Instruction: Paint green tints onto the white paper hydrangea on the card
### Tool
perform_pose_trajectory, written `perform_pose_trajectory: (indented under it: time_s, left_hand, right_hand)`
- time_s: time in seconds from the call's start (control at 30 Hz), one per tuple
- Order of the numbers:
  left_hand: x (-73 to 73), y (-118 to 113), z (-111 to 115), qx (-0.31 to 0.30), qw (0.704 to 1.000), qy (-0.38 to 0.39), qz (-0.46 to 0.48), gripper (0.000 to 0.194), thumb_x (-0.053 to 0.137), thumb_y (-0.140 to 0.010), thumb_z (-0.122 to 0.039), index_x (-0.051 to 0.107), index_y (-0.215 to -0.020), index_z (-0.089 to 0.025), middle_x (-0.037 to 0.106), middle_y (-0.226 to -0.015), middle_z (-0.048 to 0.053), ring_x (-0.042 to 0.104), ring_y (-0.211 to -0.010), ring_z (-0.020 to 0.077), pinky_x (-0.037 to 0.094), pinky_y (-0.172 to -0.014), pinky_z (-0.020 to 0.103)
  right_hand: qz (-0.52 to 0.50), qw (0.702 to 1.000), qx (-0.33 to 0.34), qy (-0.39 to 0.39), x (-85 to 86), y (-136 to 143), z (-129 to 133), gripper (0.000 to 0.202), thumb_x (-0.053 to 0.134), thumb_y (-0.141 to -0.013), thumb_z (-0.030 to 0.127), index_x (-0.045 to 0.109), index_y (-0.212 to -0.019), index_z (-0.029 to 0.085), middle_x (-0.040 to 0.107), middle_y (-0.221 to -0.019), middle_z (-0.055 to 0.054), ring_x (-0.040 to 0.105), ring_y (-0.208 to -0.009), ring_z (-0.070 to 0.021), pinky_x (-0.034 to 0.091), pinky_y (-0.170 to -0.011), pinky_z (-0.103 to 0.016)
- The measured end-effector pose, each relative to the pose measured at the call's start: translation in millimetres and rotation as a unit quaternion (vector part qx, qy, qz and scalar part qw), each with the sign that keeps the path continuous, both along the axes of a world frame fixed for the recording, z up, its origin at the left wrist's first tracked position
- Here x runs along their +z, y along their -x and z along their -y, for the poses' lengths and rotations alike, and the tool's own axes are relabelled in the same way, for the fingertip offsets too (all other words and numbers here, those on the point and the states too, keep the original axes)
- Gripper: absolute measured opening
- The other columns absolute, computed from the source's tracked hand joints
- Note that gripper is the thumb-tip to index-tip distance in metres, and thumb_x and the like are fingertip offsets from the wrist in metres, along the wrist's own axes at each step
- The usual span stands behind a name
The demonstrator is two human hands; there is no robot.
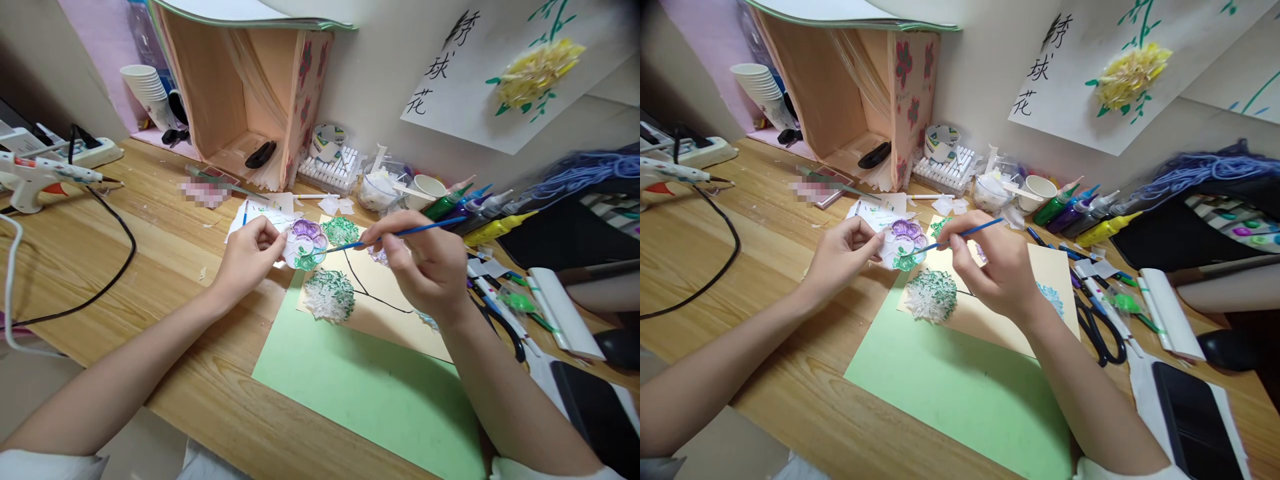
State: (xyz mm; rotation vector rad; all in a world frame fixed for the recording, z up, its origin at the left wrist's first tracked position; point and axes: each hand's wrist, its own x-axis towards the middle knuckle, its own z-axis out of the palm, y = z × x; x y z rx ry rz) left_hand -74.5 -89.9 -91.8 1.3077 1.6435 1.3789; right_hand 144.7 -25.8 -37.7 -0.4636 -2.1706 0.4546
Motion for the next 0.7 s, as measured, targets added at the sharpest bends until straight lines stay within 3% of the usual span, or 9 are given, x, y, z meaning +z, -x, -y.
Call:
perform_pose_trajectory:
  time_s: [0.13, 0.27, 0.53, 0.7]
  left_hand:
    - [1.2, 1.5, -0.3, -0.003, 1.0, -0.006, 0.006, 0.024, 0.064, -0.081, -0.035, 0.051, -0.069, -0.019, 0.061, -0.061, -0.002, 0.064, -0.057, 0.0141, 0.051, -0.053, 0.025]
    - [0.8, 4.6, -2.2, 0.018, 1.0, -0.025, -0.001, 0.023, 0.065, -0.081, -0.033, 0.051, -0.069, -0.019, 0.062, -0.062, -0.001, 0.064, -0.057, 0.0139, 0.05, -0.052, 0.024]
    - [1.4, 2.6, -2.1, 0.017, 0.999, -0.037, -0.013, 0.021, 0.064, -0.081, -0.031, 0.052, -0.069, -0.019, 0.062, -0.062, -0.001, 0.063, -0.056, 0.013, 0.049, -0.052, 0.023]
    - [1.0, 2.2, -1.9, 0.016, 0.999, -0.038, -0.013, 0.021, 0.065, -0.08, -0.031, 0.052, -0.069, -0.019, 0.062, -0.062, -0.001, 0.062, -0.056, 0.0129, 0.049, -0.053, 0.024]
  right_hand:
    - [-0.079, 0.995, -0.015, 0.06, -1.2, -5.3, -3.3, 0.016, 0.047, -0.09, 0.023, 0.061, -0.082, 0.026, 0.062, -0.074, -0.002, 0.059, -0.068, -0.0172, 0.047, -0.064, -0.034]
    - [-0.005, 0.994, 0.028, 0.103, -2.5, -9.4, -9.3, 0.015, 0.045, -0.088, 0.022, 0.058, -0.079, 0.024, 0.059, -0.074, -0.003, 0.058, -0.069, -0.0184, 0.046, -0.064, -0.035]
    - [0.115, 0.991, 0.057, 0.037, -0.1, -3.4, -5.4, 0.017, 0.043, -0.079, 0.009, 0.053, -0.078, 0.023, 0.059, -0.069, 0.001, 0.055, -0.061, -0.0127, 0.043, -0.057, -0.027]
    - [0.103, 0.992, 0.059, 0.043, 0.6, -4.2, -5.8, 0.017, 0.042, -0.079, 0.009, 0.052, -0.077, 0.022, 0.058, -0.069, 0.0, 0.055, -0.061, -0.0123, 0.044, -0.058, -0.027]
